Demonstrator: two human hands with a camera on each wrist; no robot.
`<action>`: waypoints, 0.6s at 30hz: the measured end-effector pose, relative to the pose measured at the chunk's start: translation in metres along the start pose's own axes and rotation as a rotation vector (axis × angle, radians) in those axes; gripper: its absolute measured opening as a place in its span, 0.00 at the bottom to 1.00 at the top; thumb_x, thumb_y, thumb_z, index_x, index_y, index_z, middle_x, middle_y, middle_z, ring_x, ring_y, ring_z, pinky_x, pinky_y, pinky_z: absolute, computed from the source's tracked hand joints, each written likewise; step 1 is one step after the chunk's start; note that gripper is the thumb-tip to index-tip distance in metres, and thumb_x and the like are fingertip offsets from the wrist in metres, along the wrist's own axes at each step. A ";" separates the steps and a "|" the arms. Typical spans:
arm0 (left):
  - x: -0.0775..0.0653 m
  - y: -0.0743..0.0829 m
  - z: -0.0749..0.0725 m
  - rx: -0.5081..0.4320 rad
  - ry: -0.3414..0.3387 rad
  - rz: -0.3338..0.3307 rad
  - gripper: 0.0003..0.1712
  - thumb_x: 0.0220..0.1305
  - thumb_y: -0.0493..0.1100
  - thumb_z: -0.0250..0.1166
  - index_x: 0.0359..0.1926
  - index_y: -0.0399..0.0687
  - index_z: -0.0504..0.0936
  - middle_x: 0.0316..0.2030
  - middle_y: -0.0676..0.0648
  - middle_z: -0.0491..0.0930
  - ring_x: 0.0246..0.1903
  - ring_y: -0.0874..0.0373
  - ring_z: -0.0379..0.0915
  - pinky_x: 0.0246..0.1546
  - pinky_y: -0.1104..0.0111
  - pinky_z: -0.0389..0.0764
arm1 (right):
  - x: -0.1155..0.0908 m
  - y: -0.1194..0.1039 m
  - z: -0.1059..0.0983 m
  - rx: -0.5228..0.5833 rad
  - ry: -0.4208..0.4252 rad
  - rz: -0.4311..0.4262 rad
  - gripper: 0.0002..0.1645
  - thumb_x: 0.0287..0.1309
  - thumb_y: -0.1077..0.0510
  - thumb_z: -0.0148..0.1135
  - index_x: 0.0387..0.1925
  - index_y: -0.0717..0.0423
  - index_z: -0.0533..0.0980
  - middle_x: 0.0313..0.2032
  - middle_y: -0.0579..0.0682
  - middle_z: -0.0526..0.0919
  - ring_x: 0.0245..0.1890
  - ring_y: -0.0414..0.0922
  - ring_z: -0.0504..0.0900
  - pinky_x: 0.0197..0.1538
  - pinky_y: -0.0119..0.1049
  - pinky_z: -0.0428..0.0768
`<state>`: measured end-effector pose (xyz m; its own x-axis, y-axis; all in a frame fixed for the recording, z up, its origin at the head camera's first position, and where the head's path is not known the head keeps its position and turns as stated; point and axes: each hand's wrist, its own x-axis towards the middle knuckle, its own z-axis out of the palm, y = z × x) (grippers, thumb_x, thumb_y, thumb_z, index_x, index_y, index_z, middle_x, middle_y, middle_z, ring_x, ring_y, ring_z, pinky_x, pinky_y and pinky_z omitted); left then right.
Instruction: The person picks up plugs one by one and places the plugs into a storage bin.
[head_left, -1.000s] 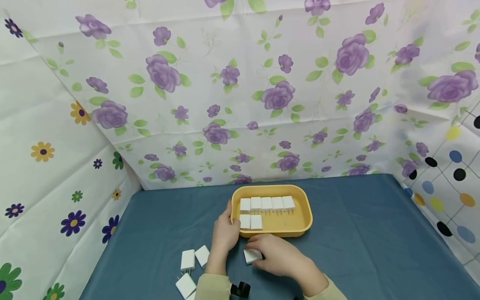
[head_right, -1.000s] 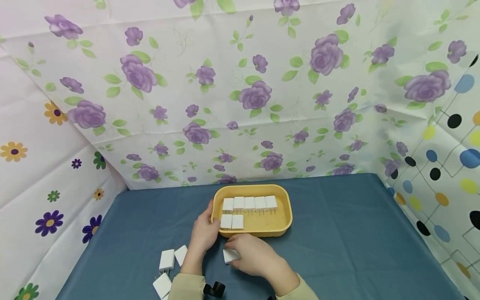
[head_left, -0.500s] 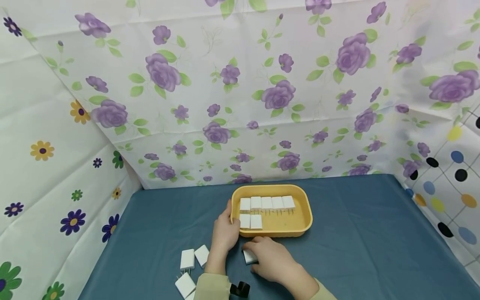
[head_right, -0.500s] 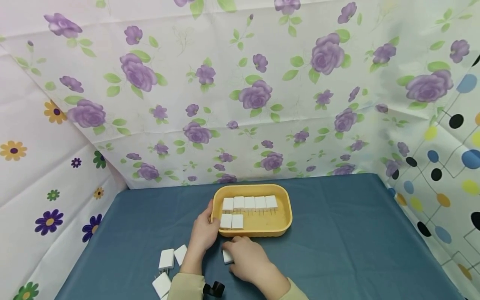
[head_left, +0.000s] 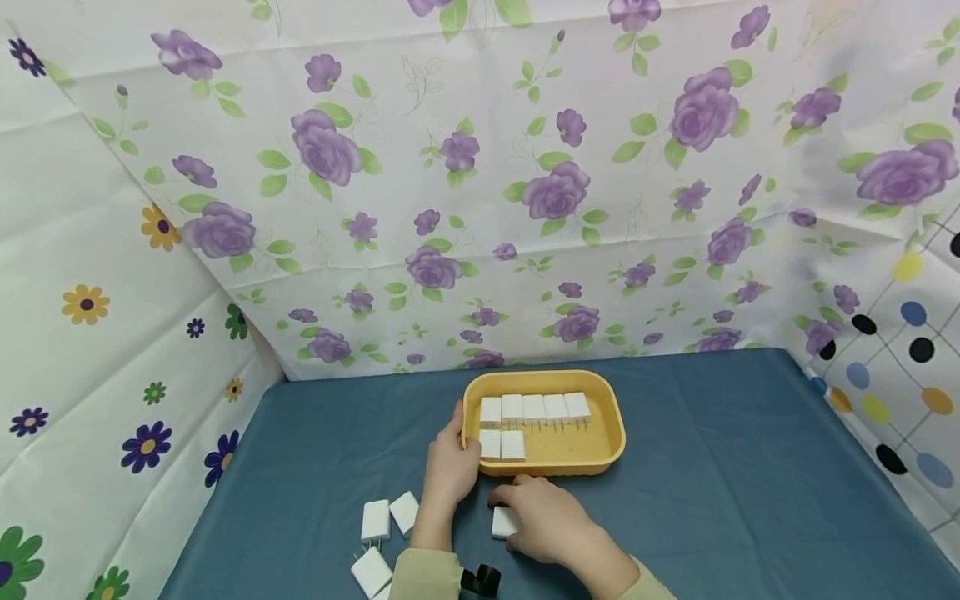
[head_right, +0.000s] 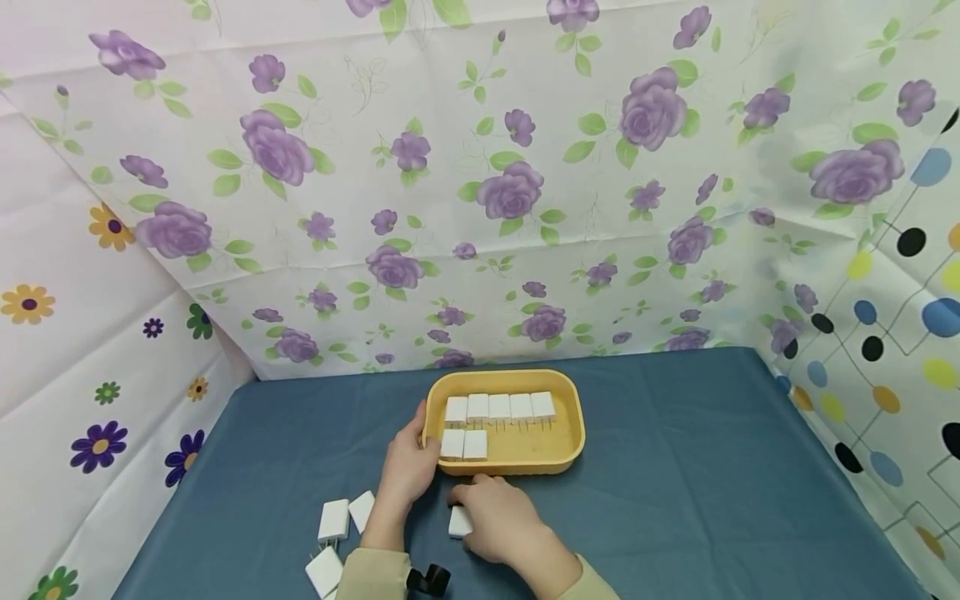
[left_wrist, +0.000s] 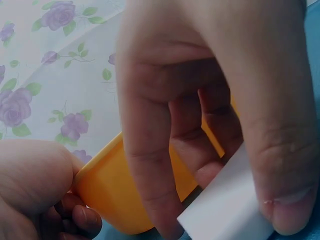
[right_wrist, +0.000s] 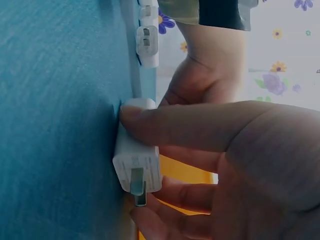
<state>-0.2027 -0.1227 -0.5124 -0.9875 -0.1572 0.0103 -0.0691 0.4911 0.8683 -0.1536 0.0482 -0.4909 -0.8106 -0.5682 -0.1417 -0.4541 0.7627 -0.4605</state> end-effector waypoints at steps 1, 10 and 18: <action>0.000 0.000 0.000 0.001 -0.001 -0.001 0.40 0.71 0.33 0.57 0.82 0.39 0.62 0.72 0.32 0.72 0.71 0.37 0.69 0.63 0.44 0.77 | 0.000 0.000 -0.001 0.007 -0.012 0.000 0.29 0.51 0.56 0.84 0.57 0.42 0.87 0.48 0.44 0.86 0.43 0.43 0.81 0.45 0.42 0.82; 0.000 -0.001 0.000 0.010 -0.003 0.005 0.39 0.71 0.33 0.57 0.82 0.39 0.62 0.72 0.33 0.72 0.71 0.37 0.70 0.64 0.44 0.77 | -0.002 0.008 -0.008 0.098 -0.094 0.001 0.22 0.58 0.55 0.78 0.55 0.41 0.88 0.45 0.39 0.86 0.39 0.38 0.77 0.43 0.40 0.79; 0.000 -0.002 -0.001 0.021 -0.003 0.017 0.39 0.71 0.34 0.58 0.82 0.39 0.62 0.70 0.31 0.74 0.62 0.36 0.79 0.49 0.51 0.79 | -0.005 0.011 -0.012 0.243 -0.131 -0.048 0.17 0.61 0.56 0.75 0.52 0.44 0.87 0.39 0.35 0.85 0.33 0.34 0.78 0.39 0.36 0.79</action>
<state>-0.2022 -0.1243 -0.5137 -0.9890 -0.1461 0.0235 -0.0552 0.5120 0.8572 -0.1587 0.0633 -0.4844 -0.7287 -0.6487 -0.2194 -0.3757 0.6466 -0.6639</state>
